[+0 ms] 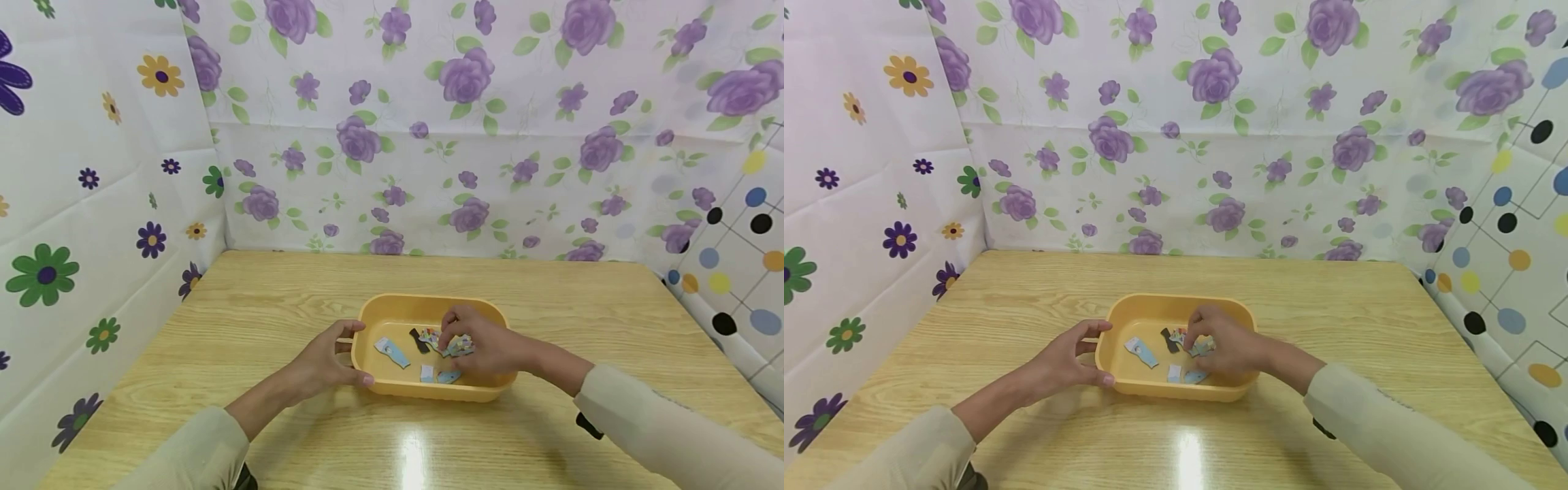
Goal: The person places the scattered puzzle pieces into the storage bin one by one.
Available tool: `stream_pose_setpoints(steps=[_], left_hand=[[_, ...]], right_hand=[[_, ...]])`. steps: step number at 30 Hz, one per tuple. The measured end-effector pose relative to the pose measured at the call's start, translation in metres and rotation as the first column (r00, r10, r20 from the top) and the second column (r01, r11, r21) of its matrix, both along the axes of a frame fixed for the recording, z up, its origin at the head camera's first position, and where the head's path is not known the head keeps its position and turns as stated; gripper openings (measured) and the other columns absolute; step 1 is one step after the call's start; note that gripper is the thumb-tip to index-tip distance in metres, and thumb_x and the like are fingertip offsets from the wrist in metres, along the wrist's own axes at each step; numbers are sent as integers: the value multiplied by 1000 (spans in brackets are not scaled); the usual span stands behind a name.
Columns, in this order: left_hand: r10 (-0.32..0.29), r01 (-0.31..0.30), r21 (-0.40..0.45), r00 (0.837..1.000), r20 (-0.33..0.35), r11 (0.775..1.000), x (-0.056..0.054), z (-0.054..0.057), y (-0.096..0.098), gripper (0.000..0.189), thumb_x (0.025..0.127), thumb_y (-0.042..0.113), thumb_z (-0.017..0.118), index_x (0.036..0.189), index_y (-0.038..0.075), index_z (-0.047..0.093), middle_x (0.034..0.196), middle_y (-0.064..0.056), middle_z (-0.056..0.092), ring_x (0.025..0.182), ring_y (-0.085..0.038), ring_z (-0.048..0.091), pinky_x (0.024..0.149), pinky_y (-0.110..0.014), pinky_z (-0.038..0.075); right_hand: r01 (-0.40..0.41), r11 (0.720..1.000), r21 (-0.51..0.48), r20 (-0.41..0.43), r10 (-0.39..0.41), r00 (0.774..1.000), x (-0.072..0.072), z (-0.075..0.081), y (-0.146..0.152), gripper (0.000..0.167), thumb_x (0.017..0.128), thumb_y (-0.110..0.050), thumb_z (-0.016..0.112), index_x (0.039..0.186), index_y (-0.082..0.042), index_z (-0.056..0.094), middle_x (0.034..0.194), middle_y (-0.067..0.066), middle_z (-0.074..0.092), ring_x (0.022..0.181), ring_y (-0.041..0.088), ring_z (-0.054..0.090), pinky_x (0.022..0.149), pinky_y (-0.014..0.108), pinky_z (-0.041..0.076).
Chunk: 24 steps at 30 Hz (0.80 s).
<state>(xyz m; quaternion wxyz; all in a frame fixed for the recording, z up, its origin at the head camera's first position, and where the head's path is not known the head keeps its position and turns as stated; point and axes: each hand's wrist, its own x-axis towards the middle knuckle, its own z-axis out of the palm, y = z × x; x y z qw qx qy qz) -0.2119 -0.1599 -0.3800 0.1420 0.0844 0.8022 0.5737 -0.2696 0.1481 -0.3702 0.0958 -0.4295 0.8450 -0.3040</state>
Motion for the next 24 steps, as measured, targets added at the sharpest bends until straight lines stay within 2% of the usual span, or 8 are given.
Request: stream_pose_setpoints(steps=[3,9,16,19,24], left_hand=[[-1,1,-1,1000,-3,1000,0,0,0,91,69,9,87,144,4,36,142,-17,38,129,-38,42,86,-35,56],[-2,2,-3,1000,-5,1000,0,0,0,90,69,10,87,143,5,36,141,-17,39,129,-38,42,86,-34,56],[-18,18,4,1000,-7,1000,0,0,0,91,70,10,87,144,3,35,141,-19,38,130,-39,42,87,-34,55],[-21,21,8,1000,-4,1000,0,0,0,91,70,10,87,144,3,34,141,-19,38,129,-40,42,86,-34,56],[-18,18,7,1000,8,1000,0,0,1,91,70,10,87,144,3,34,140,-19,39,129,-39,42,85,-34,56]], right_hand=[[31,1000,-4,34,-30,999,-1,4,6,18,84,-11,75,99,-19,67,116,4,45,107,29,43,88,50,44],[69,998,1,38,-69,997,-5,8,18,21,86,-16,74,101,-26,63,117,0,45,109,30,41,83,48,41],[75,997,-18,30,-74,997,-7,9,29,17,87,-21,73,100,-26,62,115,0,48,106,29,40,78,43,39],[94,995,-22,18,-94,995,-9,13,35,17,87,-24,73,101,-26,62,114,-1,48,102,27,40,75,39,37],[138,990,-20,10,-138,990,-11,19,48,19,87,-27,73,103,-26,63,114,0,48,99,24,39,73,40,38]])
